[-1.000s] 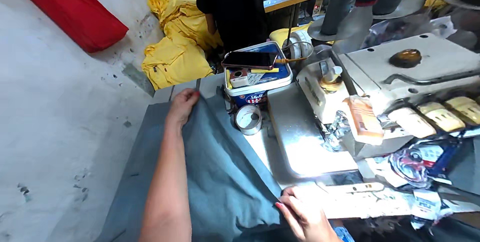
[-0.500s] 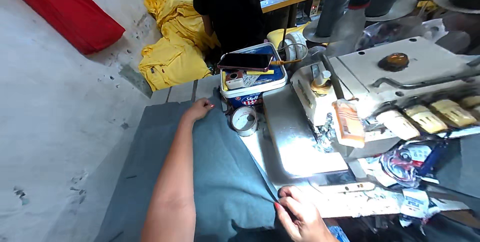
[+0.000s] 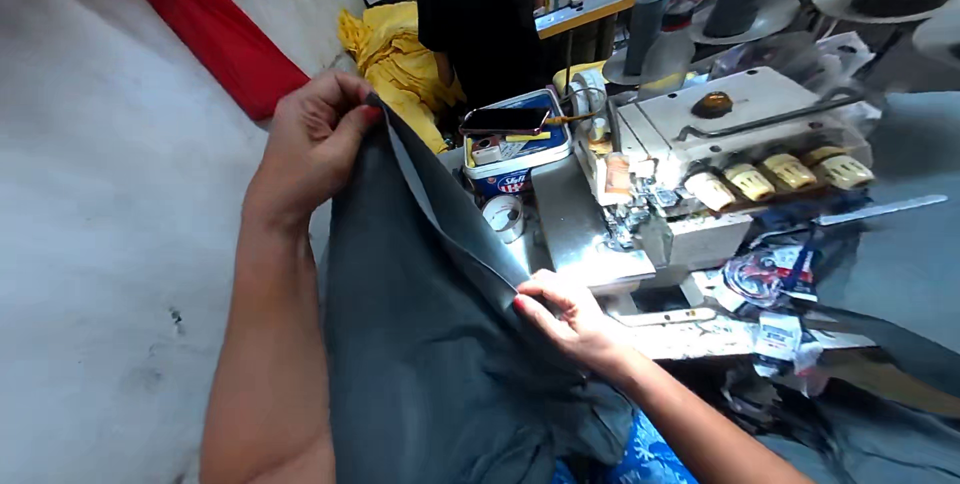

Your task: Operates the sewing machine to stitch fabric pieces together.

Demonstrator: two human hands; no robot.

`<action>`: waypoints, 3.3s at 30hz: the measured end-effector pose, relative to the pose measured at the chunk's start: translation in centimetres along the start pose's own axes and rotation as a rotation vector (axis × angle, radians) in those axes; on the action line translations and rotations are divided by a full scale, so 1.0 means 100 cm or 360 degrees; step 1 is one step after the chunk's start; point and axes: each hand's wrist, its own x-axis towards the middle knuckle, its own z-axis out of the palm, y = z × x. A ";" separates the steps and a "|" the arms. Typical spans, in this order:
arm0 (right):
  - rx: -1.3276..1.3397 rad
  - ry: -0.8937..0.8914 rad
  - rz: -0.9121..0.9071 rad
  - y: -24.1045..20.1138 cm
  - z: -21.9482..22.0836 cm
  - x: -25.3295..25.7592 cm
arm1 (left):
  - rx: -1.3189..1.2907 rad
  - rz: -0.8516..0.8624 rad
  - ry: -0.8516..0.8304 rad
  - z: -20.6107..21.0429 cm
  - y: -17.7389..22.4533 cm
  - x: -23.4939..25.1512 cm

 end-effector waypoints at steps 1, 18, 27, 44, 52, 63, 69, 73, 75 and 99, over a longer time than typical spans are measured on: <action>-0.0009 0.0072 -0.0066 -0.005 -0.006 0.000 | -0.0023 0.0065 -0.0005 0.002 0.009 0.007; -0.0516 0.0260 0.0760 -0.020 -0.065 -0.187 | 0.0381 -0.0287 -0.0491 0.258 0.039 -0.038; -0.0488 0.0126 0.0891 -0.058 -0.051 -0.223 | 0.0354 -0.0163 -0.0278 0.280 0.103 -0.101; -0.0223 0.0425 0.0730 -0.005 -0.067 -0.147 | 0.0223 -0.0643 -0.0545 0.273 0.038 -0.016; 0.0036 0.0496 0.0899 0.003 -0.076 -0.091 | 0.0435 -0.0807 -0.0137 0.280 -0.004 0.014; -0.0534 -0.0038 0.0969 0.029 -0.055 -0.197 | 0.0574 -0.1220 0.0027 0.250 0.071 -0.349; -0.0770 -0.0002 0.0140 -0.030 -0.065 -0.198 | -0.0253 -0.1511 -0.0005 0.106 0.095 -0.356; -0.0366 0.0056 0.0459 -0.083 -0.070 -0.205 | -0.0420 -0.1356 -0.0159 0.073 0.085 -0.347; -0.0300 0.0023 0.0547 -0.085 -0.073 -0.207 | -0.0351 -0.1376 -0.0345 0.087 0.074 -0.345; -0.0123 0.0537 0.0764 -0.072 -0.060 -0.205 | -0.0365 -0.1676 -0.0440 0.092 0.102 -0.305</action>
